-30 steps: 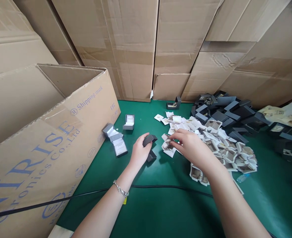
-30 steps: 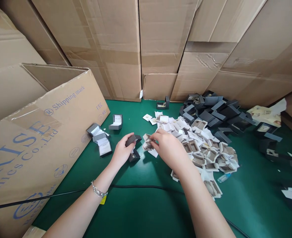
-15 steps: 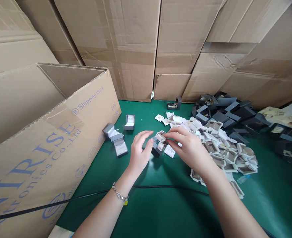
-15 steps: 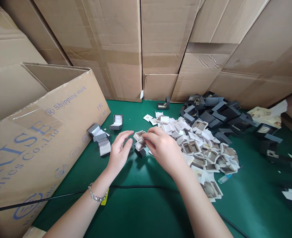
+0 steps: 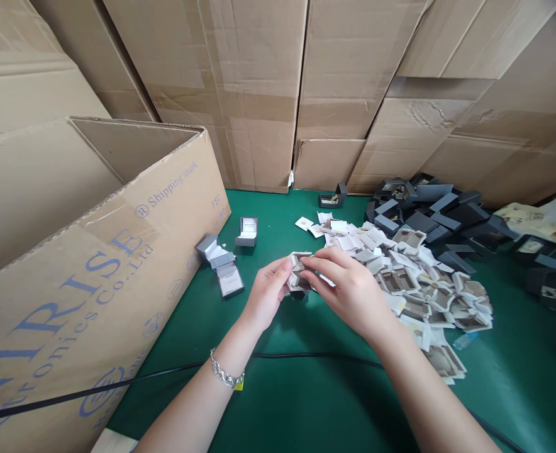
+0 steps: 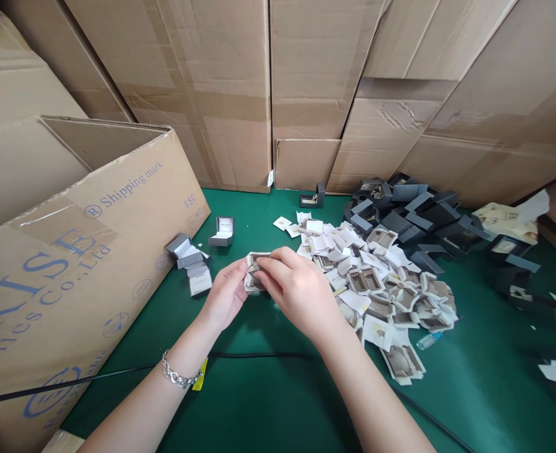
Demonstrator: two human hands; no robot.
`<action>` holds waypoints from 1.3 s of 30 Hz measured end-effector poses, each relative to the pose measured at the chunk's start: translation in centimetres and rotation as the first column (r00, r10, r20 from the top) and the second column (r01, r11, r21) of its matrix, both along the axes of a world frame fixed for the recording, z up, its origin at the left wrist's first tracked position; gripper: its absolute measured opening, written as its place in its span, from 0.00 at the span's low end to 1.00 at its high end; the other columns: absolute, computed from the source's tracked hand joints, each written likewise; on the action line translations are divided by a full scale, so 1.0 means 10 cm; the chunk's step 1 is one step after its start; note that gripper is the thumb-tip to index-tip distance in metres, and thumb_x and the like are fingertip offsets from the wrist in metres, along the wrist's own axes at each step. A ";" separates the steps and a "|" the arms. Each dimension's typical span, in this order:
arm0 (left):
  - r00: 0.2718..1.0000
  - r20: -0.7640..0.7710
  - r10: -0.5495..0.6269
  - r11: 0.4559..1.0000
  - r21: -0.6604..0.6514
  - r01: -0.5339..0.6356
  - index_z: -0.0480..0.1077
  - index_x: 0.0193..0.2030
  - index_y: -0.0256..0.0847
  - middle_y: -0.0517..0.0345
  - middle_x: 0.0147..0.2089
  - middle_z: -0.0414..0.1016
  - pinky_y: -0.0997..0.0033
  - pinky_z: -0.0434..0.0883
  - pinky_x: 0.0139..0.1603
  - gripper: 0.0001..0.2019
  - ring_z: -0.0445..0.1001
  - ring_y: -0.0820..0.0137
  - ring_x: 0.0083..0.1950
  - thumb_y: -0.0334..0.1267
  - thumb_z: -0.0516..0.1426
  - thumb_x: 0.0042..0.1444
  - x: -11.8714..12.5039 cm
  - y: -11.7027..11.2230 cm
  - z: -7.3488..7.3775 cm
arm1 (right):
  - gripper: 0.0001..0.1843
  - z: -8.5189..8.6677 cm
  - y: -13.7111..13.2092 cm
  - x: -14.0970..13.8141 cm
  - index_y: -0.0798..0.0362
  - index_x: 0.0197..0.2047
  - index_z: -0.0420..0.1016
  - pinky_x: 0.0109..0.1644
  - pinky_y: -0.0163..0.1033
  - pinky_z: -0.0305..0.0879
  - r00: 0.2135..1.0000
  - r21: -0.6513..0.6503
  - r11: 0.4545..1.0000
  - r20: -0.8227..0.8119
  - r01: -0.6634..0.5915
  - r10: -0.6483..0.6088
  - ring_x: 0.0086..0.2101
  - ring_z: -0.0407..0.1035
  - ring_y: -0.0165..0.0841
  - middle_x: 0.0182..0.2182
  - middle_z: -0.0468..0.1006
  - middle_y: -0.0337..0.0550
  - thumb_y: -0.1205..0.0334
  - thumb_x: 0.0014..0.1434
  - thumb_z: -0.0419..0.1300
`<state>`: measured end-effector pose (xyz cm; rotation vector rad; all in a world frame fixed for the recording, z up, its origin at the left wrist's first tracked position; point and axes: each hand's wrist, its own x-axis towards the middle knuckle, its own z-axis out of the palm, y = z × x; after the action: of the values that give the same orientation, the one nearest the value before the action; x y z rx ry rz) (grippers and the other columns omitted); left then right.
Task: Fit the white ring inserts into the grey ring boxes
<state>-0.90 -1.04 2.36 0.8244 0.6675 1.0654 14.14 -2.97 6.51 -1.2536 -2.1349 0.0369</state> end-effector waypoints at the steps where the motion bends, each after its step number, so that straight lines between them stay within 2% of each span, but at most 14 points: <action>1: 1.000 -0.003 -0.003 1.000 -0.004 0.003 0.73 0.44 0.36 0.53 0.35 0.75 0.74 0.70 0.38 0.18 0.72 0.73 0.35 0.47 0.56 0.54 0.00 0.00 0.01 | 0.12 0.00 0.00 0.00 0.53 0.42 0.73 0.37 0.35 0.69 1.000 0.008 1.000 0.013 0.002 -0.002 0.33 0.70 0.30 0.37 0.73 0.46 0.61 0.63 0.50; 5: 1.000 -0.016 0.005 1.000 -0.028 -0.005 0.74 0.43 0.35 0.52 0.36 0.75 0.75 0.70 0.36 0.18 0.71 0.74 0.35 0.47 0.58 0.52 0.01 0.00 0.02 | 0.12 -0.01 0.01 -0.01 0.53 0.40 0.73 0.35 0.34 0.67 0.999 0.036 0.999 0.054 -0.008 0.006 0.33 0.69 0.30 0.36 0.73 0.46 0.63 0.64 0.49; 9: 0.998 -0.057 0.002 0.999 -0.045 -0.005 0.74 0.44 0.36 0.52 0.36 0.75 0.73 0.71 0.37 0.19 0.73 0.72 0.36 0.48 0.59 0.50 0.01 0.01 0.01 | 0.12 -0.03 0.01 -0.01 0.53 0.38 0.73 0.34 0.33 0.65 0.993 0.075 0.997 0.119 -0.013 0.004 0.32 0.68 0.29 0.34 0.72 0.45 0.65 0.64 0.48; 17: 0.996 -0.084 -0.001 0.998 -0.063 -0.004 0.75 0.44 0.39 0.54 0.39 0.75 0.74 0.72 0.39 0.17 0.73 0.73 0.39 0.47 0.59 0.51 0.02 0.00 0.01 | 0.13 -0.08 0.02 -0.03 0.53 0.33 0.74 0.31 0.35 0.58 0.953 0.186 0.982 0.288 0.041 -0.094 0.27 0.61 0.29 0.28 0.69 0.42 0.69 0.62 0.49; 21: 0.996 -0.071 0.045 0.994 -0.096 -0.052 0.74 0.46 0.40 0.54 0.44 0.75 0.75 0.72 0.40 0.17 0.73 0.74 0.40 0.44 0.60 0.50 0.04 0.01 0.00 | 0.14 -0.07 0.03 -0.06 0.53 0.33 0.74 0.30 0.35 0.59 0.948 0.129 0.990 0.306 0.052 -0.089 0.27 0.60 0.29 0.27 0.67 0.42 0.66 0.63 0.48; 24: 0.996 -0.033 0.088 0.988 -0.126 -0.092 0.74 0.45 0.39 0.53 0.45 0.76 0.79 0.72 0.38 0.15 0.73 0.76 0.38 0.41 0.60 0.50 0.05 0.02 0.00 | 0.13 -0.04 0.02 -0.08 0.54 0.40 0.74 0.31 0.35 0.62 0.974 0.005 0.999 0.224 0.034 -0.034 0.29 0.63 0.30 0.30 0.68 0.44 0.63 0.64 0.48; 27: 0.995 0.050 0.092 0.984 -0.160 -0.083 0.74 0.44 0.38 0.53 0.42 0.77 0.83 0.71 0.35 0.14 0.74 0.77 0.37 0.39 0.60 0.51 0.03 0.03 0.03 | 0.15 -0.02 0.00 -0.06 0.54 0.51 0.69 0.34 0.36 0.66 0.999 -0.085 0.996 0.031 -0.030 0.032 0.32 0.66 0.30 0.34 0.69 0.45 0.61 0.63 0.50; 30: 0.988 0.140 0.068 0.980 -0.196 -0.039 0.73 0.44 0.35 0.52 0.39 0.78 0.84 0.72 0.34 0.13 0.75 0.76 0.36 0.38 0.59 0.52 0.00 0.04 0.04 | 0.20 0.01 0.01 0.01 0.49 0.56 0.65 0.40 0.38 0.68 0.981 -0.104 0.993 -0.191 -0.057 0.036 0.36 0.68 0.32 0.38 0.70 0.44 0.59 0.61 0.54; 32: 0.980 0.195 0.038 0.975 -0.221 0.007 0.73 0.43 0.34 0.52 0.40 0.78 0.83 0.73 0.34 0.13 0.76 0.75 0.37 0.38 0.59 0.52 -0.02 0.04 0.04 | 0.27 0.02 0.02 0.06 0.45 0.59 0.61 0.44 0.41 0.69 0.956 -0.176 0.982 -0.291 -0.074 0.019 0.41 0.67 0.34 0.44 0.69 0.45 0.55 0.57 0.59; 35: 0.962 0.272 -0.023 0.963 -0.254 0.095 0.72 0.43 0.34 0.53 0.38 0.78 0.82 0.75 0.34 0.12 0.77 0.74 0.37 0.37 0.57 0.54 -0.05 0.04 0.03 | 0.35 0.02 0.05 0.12 0.42 0.60 0.59 0.48 0.43 0.68 0.927 -0.332 0.930 -0.375 -0.160 0.026 0.49 0.65 0.38 0.52 0.65 0.45 0.50 0.51 0.64; 39: 0.936 0.335 -0.111 0.941 -0.267 0.207 0.71 0.44 0.31 0.51 0.36 0.78 0.84 0.75 0.32 0.12 0.77 0.75 0.34 0.35 0.55 0.56 -0.08 0.02 0.03 | 0.26 0.04 0.06 0.11 0.44 0.54 0.66 0.51 0.42 0.67 0.885 -0.402 0.864 -0.455 -0.304 0.100 0.51 0.63 0.37 0.52 0.66 0.43 0.53 0.52 0.63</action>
<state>-1.67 -0.83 2.69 0.4242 0.4638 0.8938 15.27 -2.38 6.93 -1.1242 -1.9135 0.8861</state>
